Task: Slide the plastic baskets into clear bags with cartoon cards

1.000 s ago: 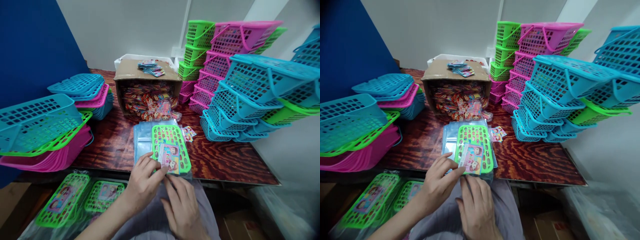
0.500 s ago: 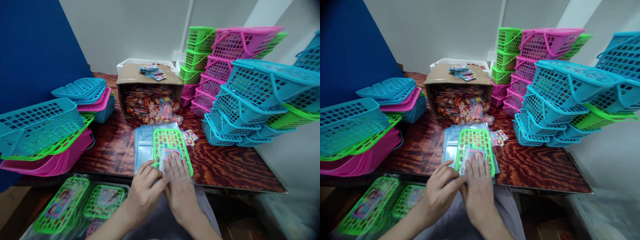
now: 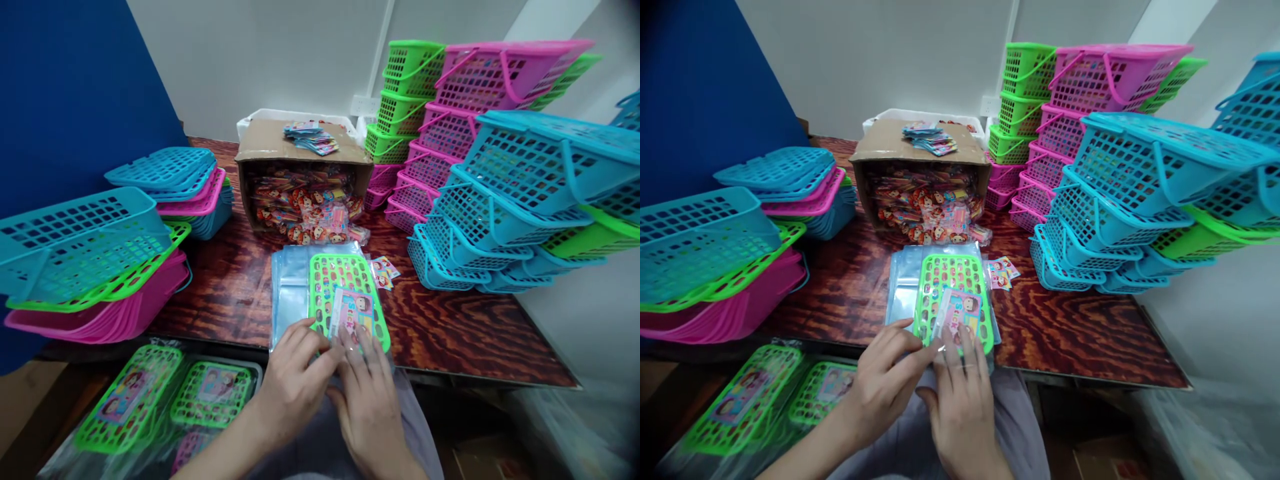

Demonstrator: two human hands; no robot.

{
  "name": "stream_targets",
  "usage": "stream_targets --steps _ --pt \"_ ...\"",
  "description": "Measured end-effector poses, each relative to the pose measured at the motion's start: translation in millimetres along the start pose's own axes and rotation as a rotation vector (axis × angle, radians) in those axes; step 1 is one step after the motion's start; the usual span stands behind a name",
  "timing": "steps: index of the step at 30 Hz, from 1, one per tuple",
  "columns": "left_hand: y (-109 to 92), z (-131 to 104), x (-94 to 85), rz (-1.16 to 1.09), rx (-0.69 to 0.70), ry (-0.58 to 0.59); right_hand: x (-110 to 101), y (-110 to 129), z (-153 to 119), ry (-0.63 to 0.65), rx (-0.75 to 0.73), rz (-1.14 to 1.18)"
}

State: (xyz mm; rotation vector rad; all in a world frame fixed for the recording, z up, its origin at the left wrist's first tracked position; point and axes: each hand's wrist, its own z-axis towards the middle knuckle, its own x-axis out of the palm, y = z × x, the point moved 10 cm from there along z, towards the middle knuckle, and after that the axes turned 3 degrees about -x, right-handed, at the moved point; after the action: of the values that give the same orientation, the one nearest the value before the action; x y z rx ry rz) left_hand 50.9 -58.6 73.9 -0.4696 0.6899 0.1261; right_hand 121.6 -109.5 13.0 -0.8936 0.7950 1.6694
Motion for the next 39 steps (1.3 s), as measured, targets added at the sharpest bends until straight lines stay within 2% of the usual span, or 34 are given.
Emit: stream_targets --steps 13,17,27,30,33,35,36,37,39 --pt "3.9 -1.7 2.3 -0.019 -0.009 -0.027 14.7 -27.6 35.9 0.062 0.1 0.089" --pt "3.9 -1.8 3.3 -0.008 -0.01 -0.019 15.5 -31.0 37.8 0.018 0.135 0.102" --pt "2.8 -8.1 7.2 -0.022 -0.003 0.014 9.5 -22.8 29.2 -0.001 0.053 0.059" --pt "2.8 -10.1 13.1 -0.035 -0.001 0.046 6.4 -18.2 18.0 -0.002 0.05 0.028" --pt "2.6 -10.4 13.5 -0.003 -0.014 0.083 -1.4 -1.9 -7.8 -0.009 -0.1 -0.016" --pt "3.2 -10.1 12.4 -0.007 -0.028 0.159 -15.2 5.5 -32.1 -0.057 -0.205 0.008" --pt "5.1 -10.0 11.5 -0.04 -0.042 0.208 -24.9 1.9 -43.0 -0.098 -0.2 0.044" --pt "10.1 -9.3 9.2 -0.093 -0.075 0.24 -36.1 -9.0 -51.5 -0.156 -0.134 0.095" --pt "36.1 -6.3 0.0 -0.236 -0.248 0.197 -55.6 -51.6 -63.1 -0.292 0.162 0.215"
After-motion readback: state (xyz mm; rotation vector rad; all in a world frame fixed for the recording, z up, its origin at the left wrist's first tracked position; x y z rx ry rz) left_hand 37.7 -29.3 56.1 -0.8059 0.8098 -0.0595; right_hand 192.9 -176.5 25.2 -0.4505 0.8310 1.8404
